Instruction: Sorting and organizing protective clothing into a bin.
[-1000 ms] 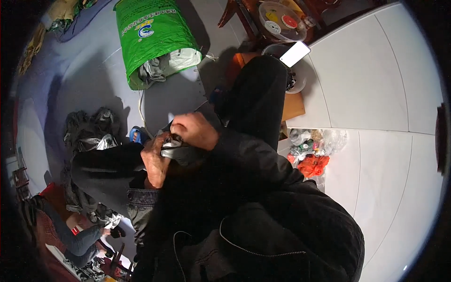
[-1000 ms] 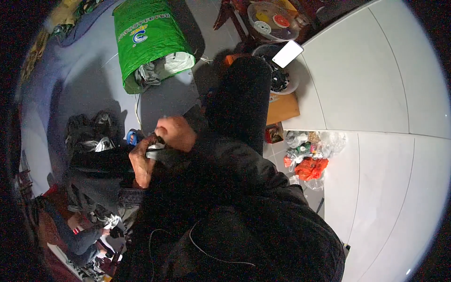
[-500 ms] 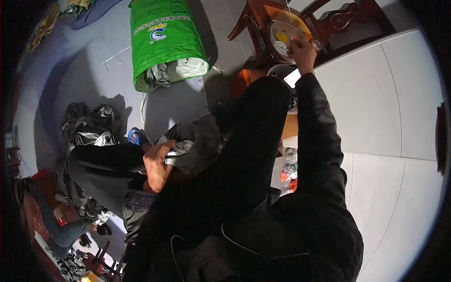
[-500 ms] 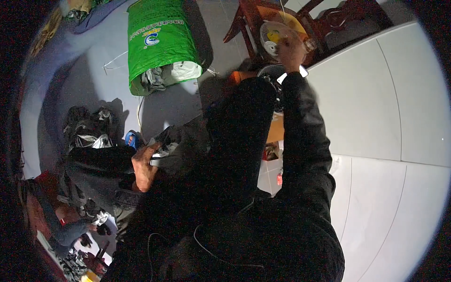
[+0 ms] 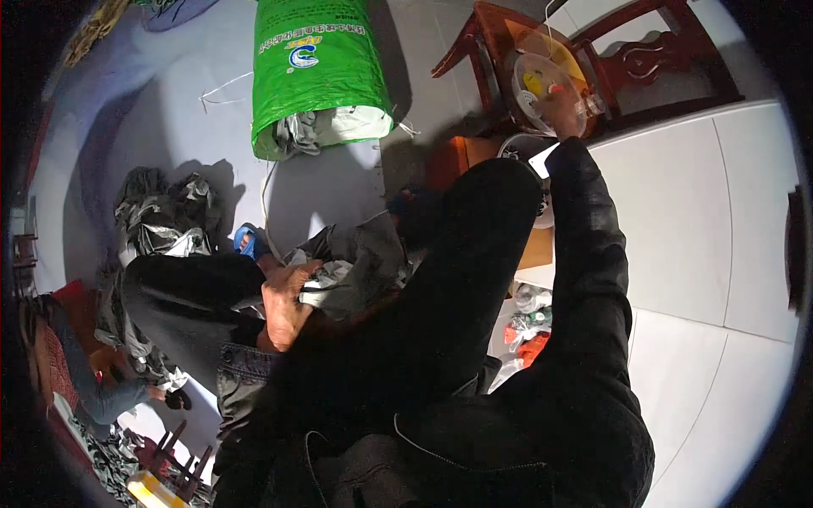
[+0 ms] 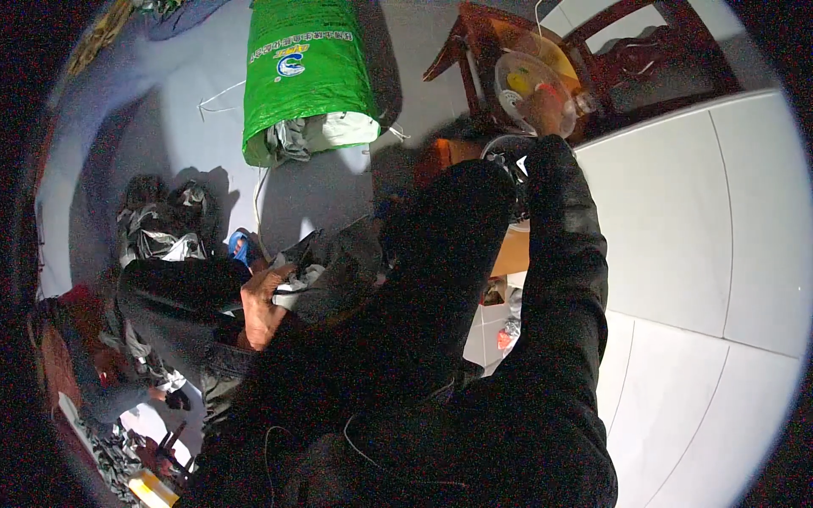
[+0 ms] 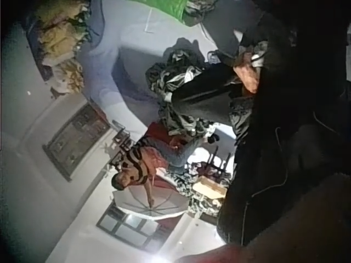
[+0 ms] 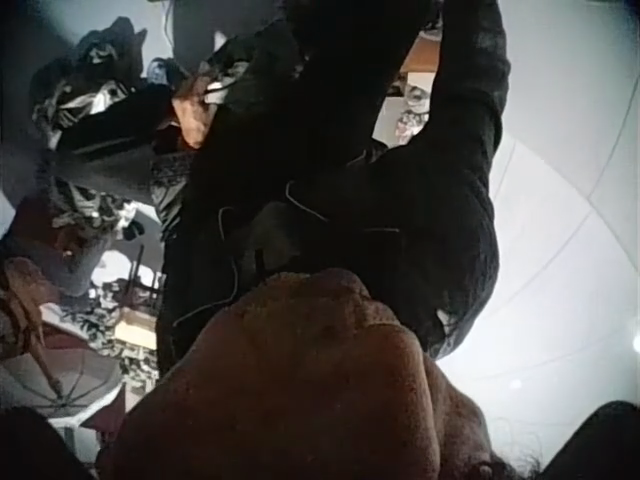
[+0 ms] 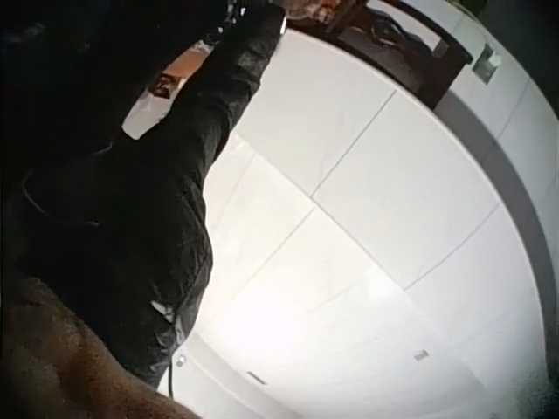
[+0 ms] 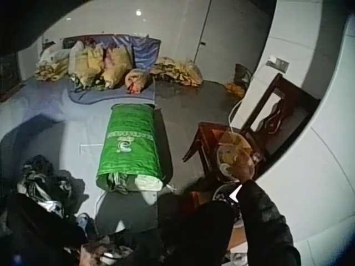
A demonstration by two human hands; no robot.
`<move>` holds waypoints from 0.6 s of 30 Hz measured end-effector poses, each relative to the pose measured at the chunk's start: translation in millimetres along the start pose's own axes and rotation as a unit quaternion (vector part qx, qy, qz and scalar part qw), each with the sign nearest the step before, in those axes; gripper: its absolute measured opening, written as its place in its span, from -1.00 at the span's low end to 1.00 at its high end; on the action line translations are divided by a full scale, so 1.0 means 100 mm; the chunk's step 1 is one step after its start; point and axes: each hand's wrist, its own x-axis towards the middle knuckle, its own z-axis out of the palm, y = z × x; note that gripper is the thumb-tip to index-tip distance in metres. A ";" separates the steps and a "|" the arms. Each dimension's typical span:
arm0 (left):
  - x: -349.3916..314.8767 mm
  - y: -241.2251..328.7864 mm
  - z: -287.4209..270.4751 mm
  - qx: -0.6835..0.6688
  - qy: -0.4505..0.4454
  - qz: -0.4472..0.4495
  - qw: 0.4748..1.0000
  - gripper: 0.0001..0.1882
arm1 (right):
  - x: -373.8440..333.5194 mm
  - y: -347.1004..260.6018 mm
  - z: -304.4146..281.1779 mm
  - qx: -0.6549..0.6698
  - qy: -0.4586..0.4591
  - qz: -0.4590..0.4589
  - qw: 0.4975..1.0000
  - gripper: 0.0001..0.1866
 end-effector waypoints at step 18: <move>-0.09 -0.09 -0.01 0.003 -0.031 -0.038 0.999 -0.53 | -0.05 0.08 0.29 -0.089 0.135 -0.237 0.958 -0.39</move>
